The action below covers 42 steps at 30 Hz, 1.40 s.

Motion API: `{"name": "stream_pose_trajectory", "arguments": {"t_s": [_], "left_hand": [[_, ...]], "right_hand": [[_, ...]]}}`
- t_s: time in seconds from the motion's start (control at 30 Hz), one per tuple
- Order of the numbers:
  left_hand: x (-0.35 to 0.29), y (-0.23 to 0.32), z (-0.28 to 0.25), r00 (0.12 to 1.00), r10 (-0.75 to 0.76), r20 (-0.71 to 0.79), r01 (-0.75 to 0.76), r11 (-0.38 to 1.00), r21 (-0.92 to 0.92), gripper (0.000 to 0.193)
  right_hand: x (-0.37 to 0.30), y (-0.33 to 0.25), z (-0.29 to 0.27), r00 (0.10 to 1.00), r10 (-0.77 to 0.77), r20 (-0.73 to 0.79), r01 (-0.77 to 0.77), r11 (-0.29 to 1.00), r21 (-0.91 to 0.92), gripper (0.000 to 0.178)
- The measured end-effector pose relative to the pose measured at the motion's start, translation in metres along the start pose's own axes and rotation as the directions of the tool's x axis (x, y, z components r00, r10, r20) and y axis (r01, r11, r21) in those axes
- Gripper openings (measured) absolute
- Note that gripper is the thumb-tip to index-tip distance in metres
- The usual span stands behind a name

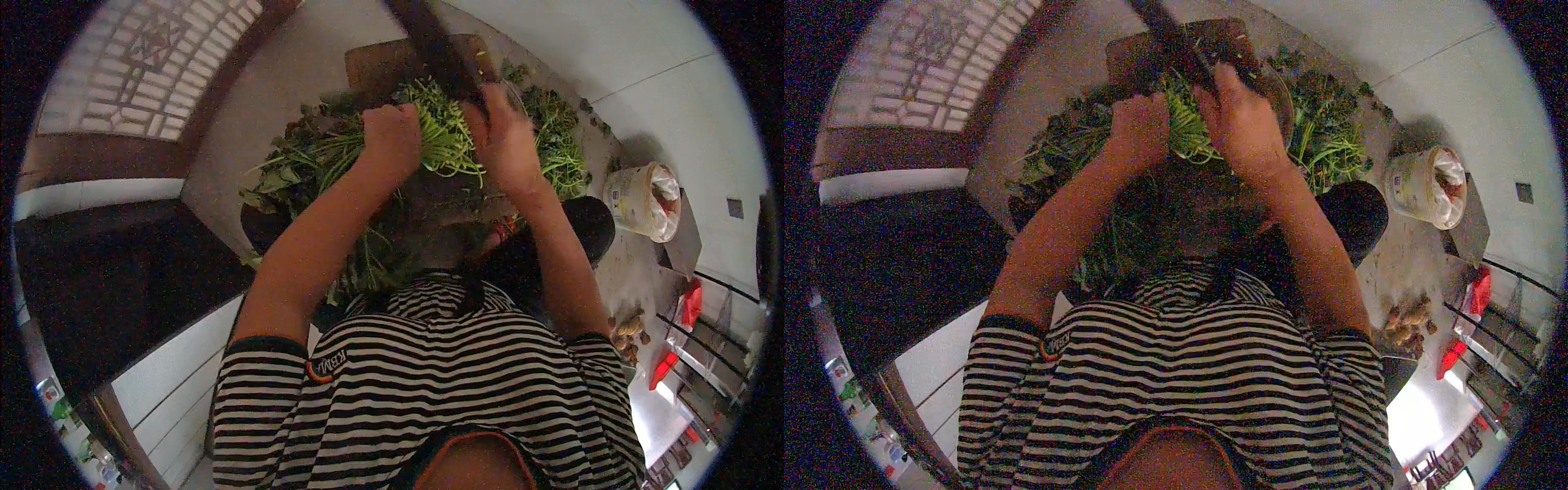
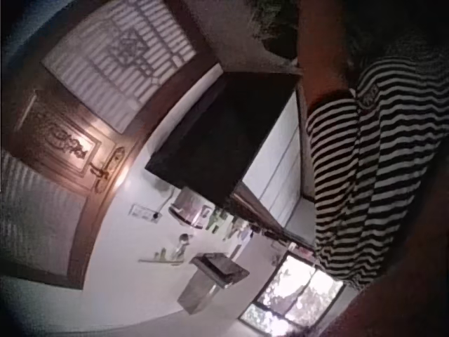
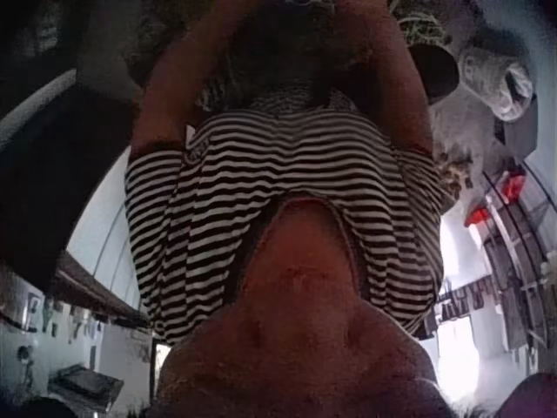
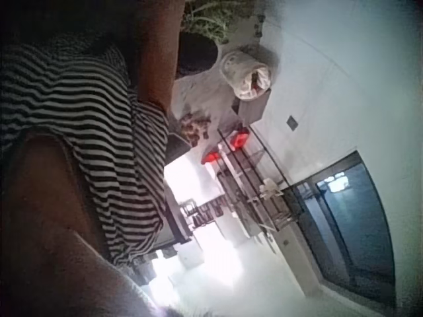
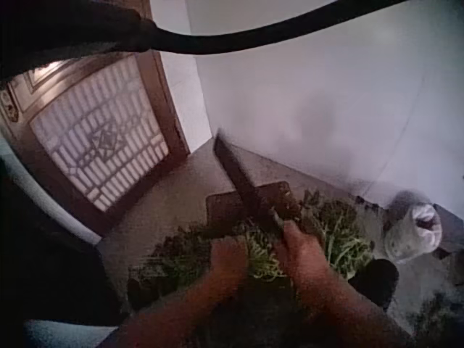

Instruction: The person gathers leafy green vegetables from a pile on the floor and places them on a wooden cutting board. Using a large knife, the person repeatedly chops the vegetables into smaller pieces on the board.

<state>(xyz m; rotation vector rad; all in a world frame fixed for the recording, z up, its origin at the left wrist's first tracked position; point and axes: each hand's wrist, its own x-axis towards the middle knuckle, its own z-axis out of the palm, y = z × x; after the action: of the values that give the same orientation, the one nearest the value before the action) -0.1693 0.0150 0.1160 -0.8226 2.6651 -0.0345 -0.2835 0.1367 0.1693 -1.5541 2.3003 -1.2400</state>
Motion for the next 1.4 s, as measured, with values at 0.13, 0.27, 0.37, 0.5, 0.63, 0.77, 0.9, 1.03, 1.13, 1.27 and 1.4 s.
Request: {"name": "stream_pose_trajectory", "arguments": {"t_s": [0.13, 0.27, 0.37, 0.5, 0.63, 0.77, 0.9, 1.03, 1.13, 1.27, 1.4], "left_hand": [[0.002, -0.001, 0.0, 0.996, -0.002, -0.086, 0.003, 1.0, 0.021, 0.037], [-0.001, -0.007, -0.003, 1.0, -0.001, -0.015, 0.001, 1.0, 0.022, 0.041], [-0.002, -0.009, 0.012, 0.993, 0.064, -0.098, -0.062, 0.998, 0.022, 0.043], [0.006, -0.005, -0.013, 0.999, -0.002, 0.035, 0.007, 0.989, -0.148, 0.046], [0.011, -0.01, 0.019, 0.995, -0.03, -0.098, 0.01, 0.98, -0.196, 0.045], [0.004, 0.004, -0.004, 0.994, -0.091, 0.055, 0.097, 0.988, -0.124, 0.055], [0.008, 0.002, -0.02, 0.992, -0.043, 0.123, 0.059, 0.99, -0.131, 0.056], [0.001, -0.003, -0.021, 0.994, -0.029, 0.103, 0.042, 0.991, -0.129, 0.058], [-0.002, 0.004, -0.008, 0.991, -0.06, 0.122, 0.076, 0.987, -0.138, 0.06], [0.003, 0.002, -0.017, 0.991, -0.078, 0.111, 0.093, 0.986, -0.142, 0.06], [0.0, -0.002, 0.008, 0.997, -0.07, 0.014, 0.071, 0.992, -0.101, 0.058]], "right_hand": [[-0.004, -0.003, 0.02, 0.973, 0.033, -0.227, -0.012, 0.996, 0.092, 0.022], [-0.002, 0.039, 0.054, 0.983, 0.017, 0.185, 0.003, 0.994, -0.106, 0.021], [-0.004, 0.001, 0.014, 0.997, 0.078, -0.002, -0.078, 0.997, 0.012, 0.02], [-0.046, -0.01, 0.005, 0.96, 0.257, -0.115, -0.253, 0.966, 0.044, 0.02], [-0.064, 0.017, 0.03, 0.962, 0.269, 0.057, -0.256, 0.952, -0.168, 0.019], [-0.046, -0.027, -0.018, 0.972, 0.138, -0.19, -0.148, 0.988, -0.041, 0.02], [-0.056, -0.01, 0.007, 0.935, -0.004, -0.354, -0.003, 1.0, -0.02, 0.024], [-0.049, 0.016, 0.031, 0.947, 0.281, 0.158, -0.26, 0.955, -0.141, 0.016], [-0.036, -0.021, -0.013, 0.983, 0.139, -0.119, -0.134, 0.99, 0.048, 0.019], [-0.045, -0.004, 0.01, 0.953, 0.125, -0.277, -0.098, 0.989, 0.112, 0.025], [-0.039, 0.034, 0.045, 0.985, 0.078, 0.152, -0.063, 0.992, -0.105, 0.023]]}}
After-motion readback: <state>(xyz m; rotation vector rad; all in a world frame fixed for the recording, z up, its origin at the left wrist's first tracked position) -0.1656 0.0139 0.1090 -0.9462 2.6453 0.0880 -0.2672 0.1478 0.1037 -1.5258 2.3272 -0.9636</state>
